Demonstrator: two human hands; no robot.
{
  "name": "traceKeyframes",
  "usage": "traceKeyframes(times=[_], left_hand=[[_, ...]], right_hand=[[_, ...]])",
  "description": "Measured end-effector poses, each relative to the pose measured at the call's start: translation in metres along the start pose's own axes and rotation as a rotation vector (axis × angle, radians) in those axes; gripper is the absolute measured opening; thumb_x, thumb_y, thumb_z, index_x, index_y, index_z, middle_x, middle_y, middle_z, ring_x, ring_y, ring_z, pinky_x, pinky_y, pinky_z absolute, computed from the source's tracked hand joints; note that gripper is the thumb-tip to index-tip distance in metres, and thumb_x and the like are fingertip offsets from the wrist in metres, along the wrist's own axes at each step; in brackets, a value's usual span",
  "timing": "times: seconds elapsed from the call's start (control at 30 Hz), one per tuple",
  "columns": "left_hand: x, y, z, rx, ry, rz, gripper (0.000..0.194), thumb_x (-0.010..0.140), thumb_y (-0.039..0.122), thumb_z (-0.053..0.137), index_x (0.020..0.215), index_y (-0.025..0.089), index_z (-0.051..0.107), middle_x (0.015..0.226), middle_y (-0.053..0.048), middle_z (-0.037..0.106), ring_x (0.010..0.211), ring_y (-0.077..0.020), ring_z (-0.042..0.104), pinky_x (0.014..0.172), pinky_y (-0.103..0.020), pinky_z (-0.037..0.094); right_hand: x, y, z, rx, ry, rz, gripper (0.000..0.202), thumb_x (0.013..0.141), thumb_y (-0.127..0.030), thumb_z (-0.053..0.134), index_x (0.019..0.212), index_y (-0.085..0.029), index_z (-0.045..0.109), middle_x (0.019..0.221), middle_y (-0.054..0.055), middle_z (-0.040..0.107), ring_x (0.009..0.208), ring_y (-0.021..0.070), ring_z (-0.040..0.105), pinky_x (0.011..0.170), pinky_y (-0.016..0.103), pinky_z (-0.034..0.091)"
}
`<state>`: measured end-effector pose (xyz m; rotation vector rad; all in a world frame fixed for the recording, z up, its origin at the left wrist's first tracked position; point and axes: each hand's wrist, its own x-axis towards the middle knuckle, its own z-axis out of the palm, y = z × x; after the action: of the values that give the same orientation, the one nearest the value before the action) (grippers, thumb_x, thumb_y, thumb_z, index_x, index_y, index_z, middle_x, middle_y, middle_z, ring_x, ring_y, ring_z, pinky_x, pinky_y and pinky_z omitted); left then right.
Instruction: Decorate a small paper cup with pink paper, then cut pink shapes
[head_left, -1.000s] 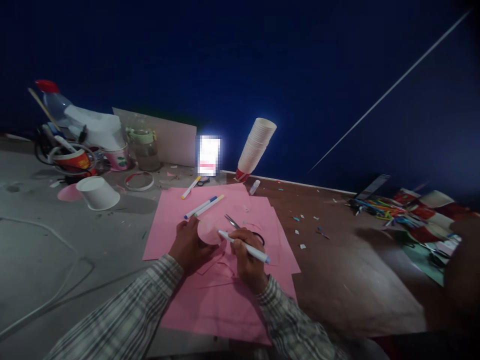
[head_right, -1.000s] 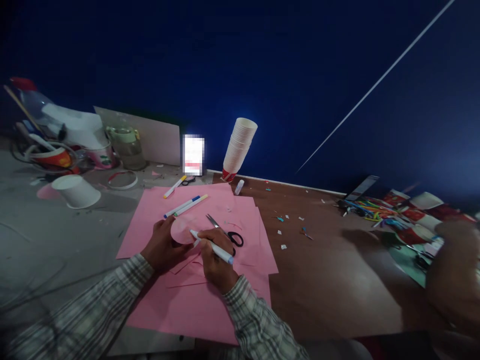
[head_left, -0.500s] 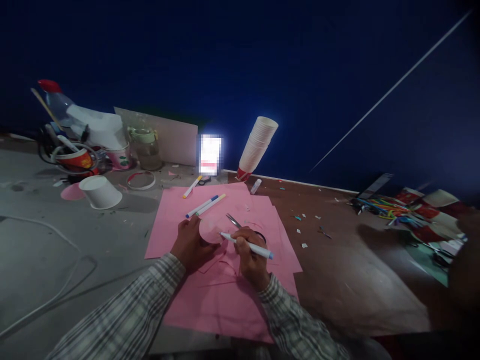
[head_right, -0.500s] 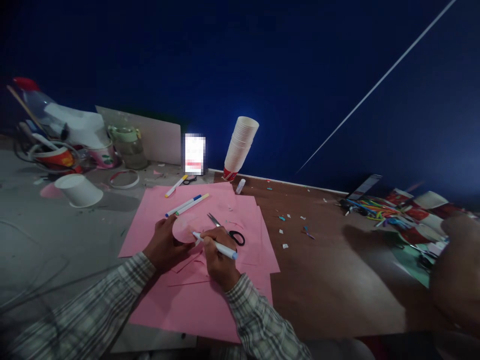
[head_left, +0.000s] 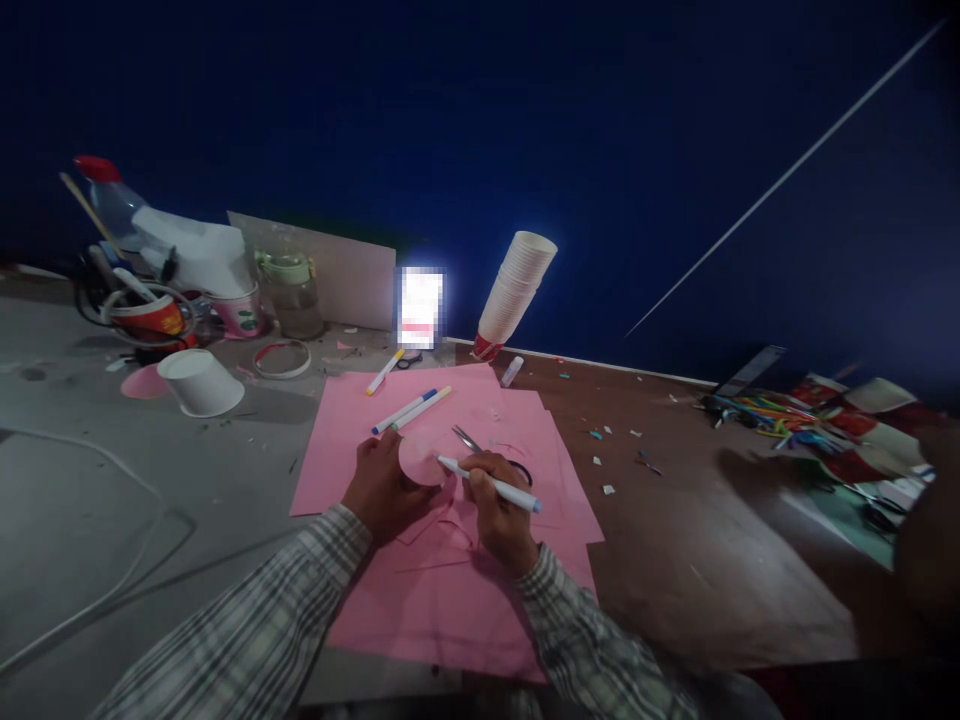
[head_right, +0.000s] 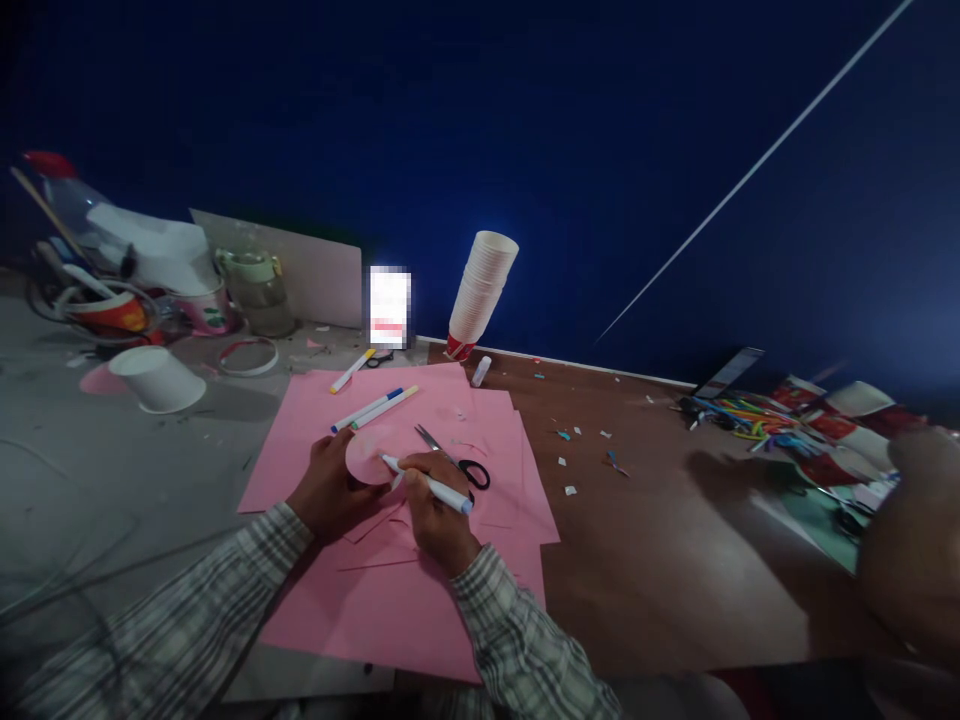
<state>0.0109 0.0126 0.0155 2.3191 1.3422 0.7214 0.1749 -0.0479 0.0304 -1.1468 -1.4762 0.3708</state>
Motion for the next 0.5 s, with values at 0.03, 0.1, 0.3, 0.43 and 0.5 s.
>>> traceKeyframes(times=[0.03, 0.1, 0.3, 0.43, 0.5], left_hand=[[0.0001, 0.0002, -0.0001, 0.005, -0.004, 0.002, 0.021, 0.076, 0.037, 0.066, 0.092, 0.024, 0.068, 0.092, -0.006, 0.064, 0.097, -0.0269, 0.058, 0.092, -0.044, 0.039], [0.0002, 0.0005, -0.0001, 0.014, -0.006, 0.007, 0.021, 0.076, 0.04, 0.067, 0.089, 0.024, 0.068, 0.092, -0.006, 0.064, 0.096, -0.0269, 0.057, 0.092, -0.044, 0.039], [-0.0004, -0.0012, 0.0007, 0.0, 0.015, 0.009, 0.023, 0.076, 0.037, 0.066, 0.094, 0.023, 0.067, 0.094, -0.006, 0.062, 0.096, -0.0265, 0.057, 0.092, -0.045, 0.038], [-0.0001, -0.0011, 0.0, 0.004, 0.003, 0.007, 0.021, 0.076, 0.038, 0.065, 0.09, 0.023, 0.067, 0.091, -0.006, 0.062, 0.094, -0.0264, 0.057, 0.09, -0.045, 0.038], [-0.0001, -0.0003, -0.0007, 0.004, -0.003, 0.006, 0.02, 0.077, 0.04, 0.065, 0.087, 0.023, 0.067, 0.09, -0.006, 0.062, 0.094, -0.0264, 0.057, 0.09, -0.044, 0.038]], right_hand=[[0.0001, 0.0002, -0.0001, -0.002, 0.0, 0.001, 0.024, 0.096, -0.032, 0.048, 0.088, -0.02, 0.066, 0.072, 0.003, 0.064, 0.065, 0.0167, 0.062, 0.057, 0.03, 0.048], [0.0004, 0.0008, -0.0005, 0.009, 0.009, 0.012, 0.024, 0.096, -0.031, 0.048, 0.086, -0.02, 0.066, 0.073, 0.003, 0.065, 0.066, 0.0166, 0.062, 0.058, 0.03, 0.049], [0.0026, -0.0016, 0.0002, 0.02, -0.011, -0.009, 0.022, 0.095, -0.028, 0.048, 0.087, -0.02, 0.067, 0.072, 0.003, 0.066, 0.063, 0.0165, 0.061, 0.059, 0.032, 0.05], [0.0027, -0.0029, 0.0003, 0.003, 0.003, -0.007, 0.02, 0.094, -0.027, 0.049, 0.087, -0.02, 0.068, 0.07, 0.002, 0.064, 0.063, 0.0166, 0.061, 0.06, 0.031, 0.05], [0.0021, -0.0023, 0.0, 0.013, 0.02, 0.011, 0.021, 0.094, -0.027, 0.049, 0.085, -0.02, 0.067, 0.071, 0.002, 0.064, 0.065, 0.0168, 0.062, 0.06, 0.031, 0.05]])
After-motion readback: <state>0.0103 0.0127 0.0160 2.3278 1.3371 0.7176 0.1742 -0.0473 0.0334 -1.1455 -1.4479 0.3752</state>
